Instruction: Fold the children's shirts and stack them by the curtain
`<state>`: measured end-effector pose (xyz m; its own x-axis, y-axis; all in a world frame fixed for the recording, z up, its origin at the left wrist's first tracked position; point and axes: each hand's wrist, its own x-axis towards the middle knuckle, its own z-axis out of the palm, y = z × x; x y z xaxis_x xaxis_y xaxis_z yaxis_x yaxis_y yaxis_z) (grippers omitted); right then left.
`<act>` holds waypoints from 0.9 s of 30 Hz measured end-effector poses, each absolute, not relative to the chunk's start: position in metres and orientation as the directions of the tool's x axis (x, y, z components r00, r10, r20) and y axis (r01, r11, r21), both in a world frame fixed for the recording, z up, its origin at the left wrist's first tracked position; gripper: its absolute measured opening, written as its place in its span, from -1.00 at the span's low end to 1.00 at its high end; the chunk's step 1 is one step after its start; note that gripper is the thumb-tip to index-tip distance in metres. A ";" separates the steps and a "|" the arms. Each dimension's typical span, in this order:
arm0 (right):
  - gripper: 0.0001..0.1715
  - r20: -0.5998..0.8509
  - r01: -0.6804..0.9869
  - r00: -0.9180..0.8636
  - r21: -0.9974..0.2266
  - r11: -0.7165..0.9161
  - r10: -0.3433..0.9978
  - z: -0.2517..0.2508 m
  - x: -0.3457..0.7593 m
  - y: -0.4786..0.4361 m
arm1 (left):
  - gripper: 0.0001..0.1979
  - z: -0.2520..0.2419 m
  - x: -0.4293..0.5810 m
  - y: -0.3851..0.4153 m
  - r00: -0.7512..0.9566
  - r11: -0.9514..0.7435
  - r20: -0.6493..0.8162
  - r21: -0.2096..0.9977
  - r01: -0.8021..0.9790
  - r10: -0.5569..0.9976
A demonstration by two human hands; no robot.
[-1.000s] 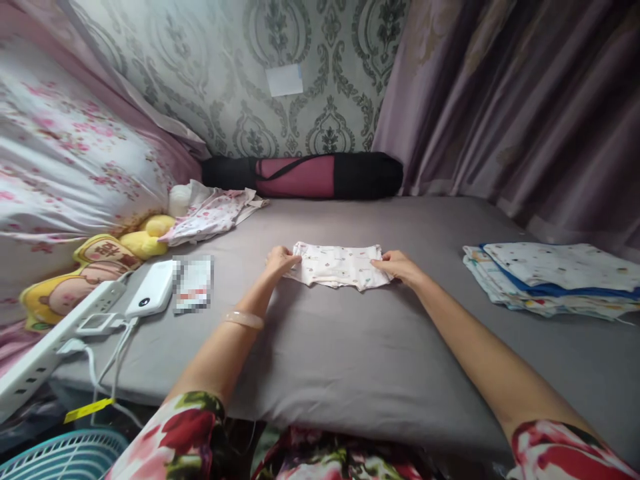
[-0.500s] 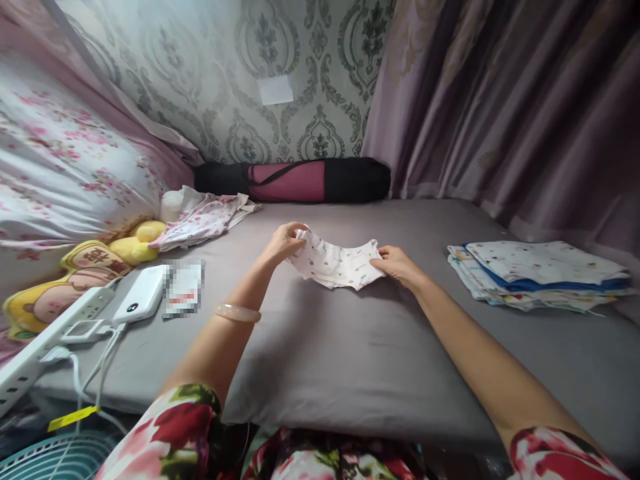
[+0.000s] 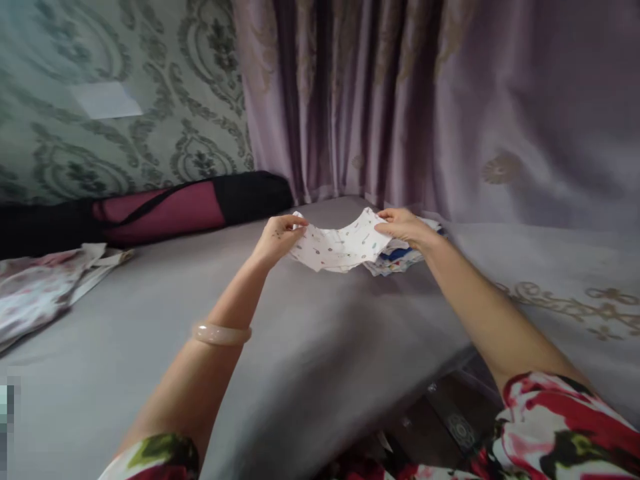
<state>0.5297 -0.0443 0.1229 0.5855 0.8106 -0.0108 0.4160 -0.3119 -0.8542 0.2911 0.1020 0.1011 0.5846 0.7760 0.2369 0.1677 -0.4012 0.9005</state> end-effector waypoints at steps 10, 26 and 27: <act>-0.45 0.321 0.724 0.682 -0.426 -0.543 0.657 0.141 0.670 -0.063 | -0.65 0.090 0.435 0.080 0.580 -0.405 0.285 0.910 0.087 0.764; -0.53 0.319 0.761 0.537 0.217 -0.612 0.781 0.128 0.711 -0.058 | -0.46 0.039 0.511 0.034 0.626 0.102 -0.061 0.994 -0.029 0.778; -0.54 0.333 0.759 0.525 0.234 -0.608 0.783 0.124 0.712 -0.059 | -0.46 0.036 0.512 0.034 0.625 0.112 -0.072 0.993 -0.025 0.777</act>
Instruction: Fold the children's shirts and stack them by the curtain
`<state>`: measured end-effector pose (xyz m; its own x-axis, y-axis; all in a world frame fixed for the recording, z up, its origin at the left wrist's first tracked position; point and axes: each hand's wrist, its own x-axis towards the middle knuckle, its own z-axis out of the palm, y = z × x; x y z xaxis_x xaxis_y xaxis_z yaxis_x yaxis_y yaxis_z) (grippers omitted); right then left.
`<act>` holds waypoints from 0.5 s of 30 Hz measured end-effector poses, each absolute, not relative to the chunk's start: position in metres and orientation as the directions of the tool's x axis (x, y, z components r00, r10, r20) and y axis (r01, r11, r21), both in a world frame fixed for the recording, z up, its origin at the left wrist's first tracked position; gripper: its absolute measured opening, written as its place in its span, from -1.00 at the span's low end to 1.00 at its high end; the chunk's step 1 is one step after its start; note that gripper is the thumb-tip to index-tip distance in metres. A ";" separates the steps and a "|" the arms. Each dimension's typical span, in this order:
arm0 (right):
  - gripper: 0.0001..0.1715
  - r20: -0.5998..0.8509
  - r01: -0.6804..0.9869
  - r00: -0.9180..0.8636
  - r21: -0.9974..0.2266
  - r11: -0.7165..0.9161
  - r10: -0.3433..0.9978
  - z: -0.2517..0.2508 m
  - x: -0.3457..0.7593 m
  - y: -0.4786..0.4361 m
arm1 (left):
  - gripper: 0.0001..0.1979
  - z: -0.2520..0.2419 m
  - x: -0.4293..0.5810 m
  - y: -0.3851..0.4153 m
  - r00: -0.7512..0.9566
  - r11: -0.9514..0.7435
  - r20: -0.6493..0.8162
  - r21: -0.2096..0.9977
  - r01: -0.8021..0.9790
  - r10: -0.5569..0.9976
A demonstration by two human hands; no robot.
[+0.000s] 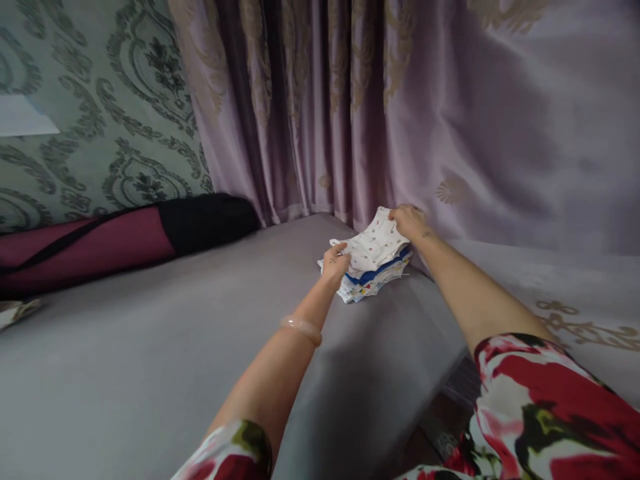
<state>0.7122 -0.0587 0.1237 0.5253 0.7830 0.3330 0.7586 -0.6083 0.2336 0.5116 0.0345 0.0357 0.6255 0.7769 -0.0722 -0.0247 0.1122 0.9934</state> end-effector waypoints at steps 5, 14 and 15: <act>-0.56 0.369 0.754 0.481 0.288 -0.590 0.795 0.103 0.710 -0.062 | -0.46 0.023 0.509 0.037 0.619 0.140 -0.111 0.990 0.002 0.777; -0.54 0.351 0.736 0.501 0.306 -0.603 0.791 0.066 0.714 -0.067 | -0.41 0.003 0.507 0.029 0.629 0.127 -0.147 0.989 0.077 0.763; -0.55 0.343 0.737 0.507 0.302 -0.604 0.791 0.062 0.718 -0.068 | -0.41 0.001 0.508 0.029 0.625 0.117 -0.130 0.991 0.062 0.770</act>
<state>0.7179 -0.0678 0.0616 0.5074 0.7906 0.3428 0.7374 -0.6042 0.3019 0.5081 0.0289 0.0011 0.6249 0.7698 -0.1301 0.0620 0.1171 0.9912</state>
